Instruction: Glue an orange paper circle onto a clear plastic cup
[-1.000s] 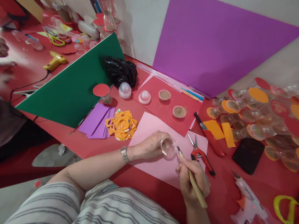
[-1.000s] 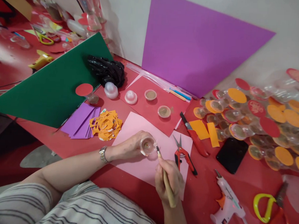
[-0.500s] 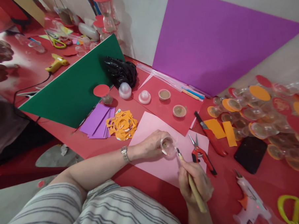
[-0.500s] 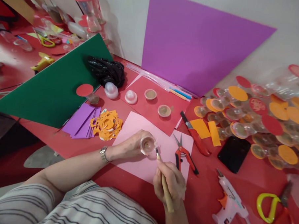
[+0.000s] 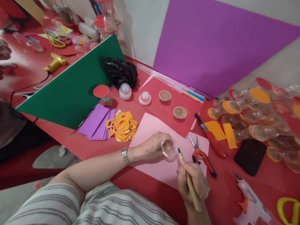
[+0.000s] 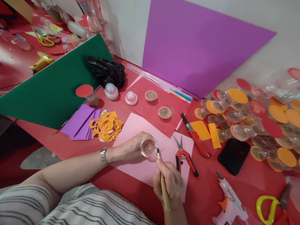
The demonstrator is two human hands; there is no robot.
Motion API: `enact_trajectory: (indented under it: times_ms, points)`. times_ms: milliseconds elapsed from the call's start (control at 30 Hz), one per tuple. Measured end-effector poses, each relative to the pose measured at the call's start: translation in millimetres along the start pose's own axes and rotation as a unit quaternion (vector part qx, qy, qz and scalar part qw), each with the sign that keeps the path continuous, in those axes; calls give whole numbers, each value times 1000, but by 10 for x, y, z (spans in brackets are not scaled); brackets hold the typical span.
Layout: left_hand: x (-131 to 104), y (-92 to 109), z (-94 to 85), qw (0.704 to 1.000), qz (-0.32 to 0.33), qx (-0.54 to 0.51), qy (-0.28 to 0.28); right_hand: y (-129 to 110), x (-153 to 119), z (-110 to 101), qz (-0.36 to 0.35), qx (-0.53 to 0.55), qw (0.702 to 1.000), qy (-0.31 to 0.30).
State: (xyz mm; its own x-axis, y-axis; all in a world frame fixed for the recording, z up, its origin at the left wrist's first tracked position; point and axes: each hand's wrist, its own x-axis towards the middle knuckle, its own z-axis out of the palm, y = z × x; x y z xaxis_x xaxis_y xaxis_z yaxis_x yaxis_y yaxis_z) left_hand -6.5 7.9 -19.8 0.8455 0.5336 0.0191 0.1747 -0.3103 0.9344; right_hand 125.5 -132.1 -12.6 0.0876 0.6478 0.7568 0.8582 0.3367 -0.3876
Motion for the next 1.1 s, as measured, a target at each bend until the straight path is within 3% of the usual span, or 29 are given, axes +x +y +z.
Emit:
enact_trajectory:
  times_ms: [267, 467, 633, 1100]
  points:
    - [3, -14, 0, 1000, 18, 12, -3, 41, -59, 7, 39, 41, 998, -2]
    - [-42, -65, 5, 999, 35, 15, 23, 21, -64, -69, 83, 74, 993, 38]
    - [-85, -83, 13, 998, 33, 3, 45, 2, -75, -97, 78, 56, 995, 21]
    - [-77, -36, -15, 999, 22, 37, 19, 43, -108, -29, 67, 68, 995, -1]
